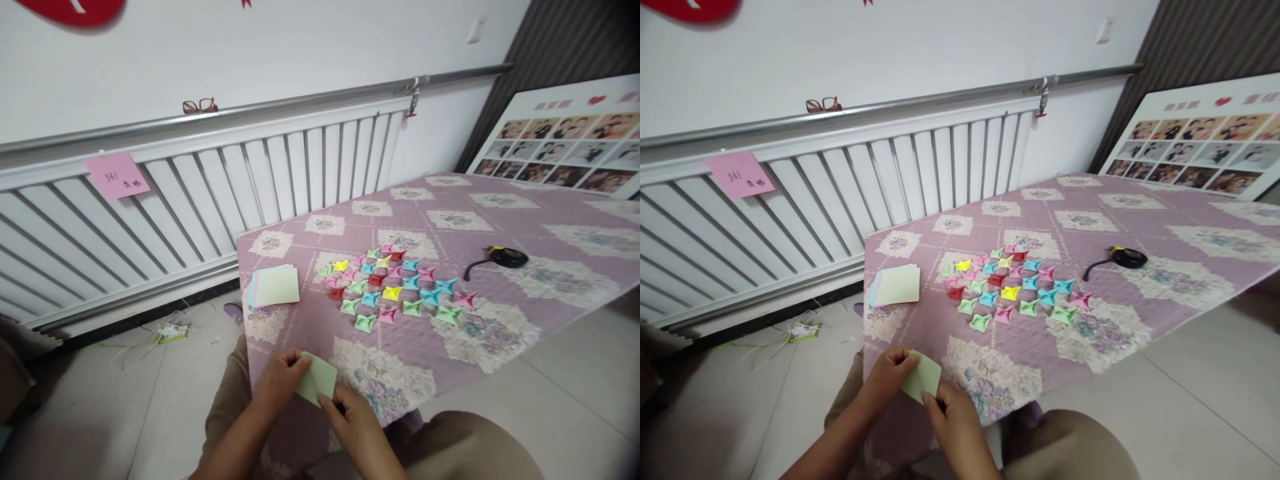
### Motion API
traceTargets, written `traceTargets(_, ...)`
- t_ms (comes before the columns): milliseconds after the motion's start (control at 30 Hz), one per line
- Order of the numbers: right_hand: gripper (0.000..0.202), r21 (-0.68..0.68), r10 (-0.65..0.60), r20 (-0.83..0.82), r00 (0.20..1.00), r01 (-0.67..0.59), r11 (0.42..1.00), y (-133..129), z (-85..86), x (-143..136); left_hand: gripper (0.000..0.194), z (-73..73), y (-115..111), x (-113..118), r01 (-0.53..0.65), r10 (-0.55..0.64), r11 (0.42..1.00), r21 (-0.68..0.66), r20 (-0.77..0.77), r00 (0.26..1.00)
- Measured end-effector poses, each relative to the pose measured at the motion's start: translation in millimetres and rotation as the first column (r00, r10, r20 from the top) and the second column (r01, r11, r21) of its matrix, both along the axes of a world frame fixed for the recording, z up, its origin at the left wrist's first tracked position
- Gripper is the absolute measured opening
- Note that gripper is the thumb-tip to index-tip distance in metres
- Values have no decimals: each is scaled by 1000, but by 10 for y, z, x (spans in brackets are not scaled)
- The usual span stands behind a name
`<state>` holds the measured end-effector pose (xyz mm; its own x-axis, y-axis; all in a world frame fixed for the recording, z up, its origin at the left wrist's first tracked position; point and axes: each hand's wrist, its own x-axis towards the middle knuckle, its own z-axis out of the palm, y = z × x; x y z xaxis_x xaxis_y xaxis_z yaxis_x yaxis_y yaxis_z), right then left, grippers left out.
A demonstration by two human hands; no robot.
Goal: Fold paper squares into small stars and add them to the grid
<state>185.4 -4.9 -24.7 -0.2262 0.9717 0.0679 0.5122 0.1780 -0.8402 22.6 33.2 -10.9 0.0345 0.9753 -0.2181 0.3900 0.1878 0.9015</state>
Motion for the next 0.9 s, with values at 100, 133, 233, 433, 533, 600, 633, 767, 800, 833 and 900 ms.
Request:
traceTargets(100, 31, 68, 11, 100, 995, -18, 998, -94, -34, -72, 24, -6, 70, -60, 54, -52, 998, 25, -79, 995)
traceTargets(133, 31, 93, 13, 121, 993, -25, 995, -126, -44, -84, 22, -8, 98, -85, 80, -77, 996, 30, -114, 991)
traceTargets(233, 35, 180, -42, 141, 989, 16, 984, -204, -77, -83, 19, -1, 186, -158, 172, -160, 985, 30, -226, 961)
traceTargets(433, 16, 411, -117, 205, 972, 23, 911, -248, -162, -125, 14, 58, 299, -185, 368, -330, 930, 0, -440, 835)
traceTargets(533, 34, 509, -137, 355, 925, -68, 858, -249, -246, -247, 12, 73, 317, -155, 424, -360, 906, 0, -529, 769)
traceTargets(600, 40, 474, -109, 451, 886, -134, 870, -255, -294, -326, 11, 76, 329, -154, 437, -353, 900, 7, -575, 738)
traceTargets(633, 40, 442, -95, 484, 870, -149, 885, -259, -310, -354, 11, 79, 336, -164, 433, -338, 901, 19, -596, 728)
traceTargets(767, 39, 347, -43, 540, 840, -176, 921, -266, -329, -372, 14, 96, 320, -275, 400, -236, 910, 111, -653, 719)
traceTargets(800, 39, 339, -35, 545, 838, -182, 923, -264, -332, -363, 15, 93, 285, -314, 393, -219, 911, 127, -659, 719)
traceTargets(833, 40, 336, -31, 548, 836, -186, 923, -261, -337, -354, 17, 80, 230, -353, 392, -205, 908, 146, -662, 721)
traceTargets(900, 42, 334, -31, 557, 830, -190, 923, -253, -355, -340, 20, 13, 57, -421, 406, -193, 896, 182, -663, 724)
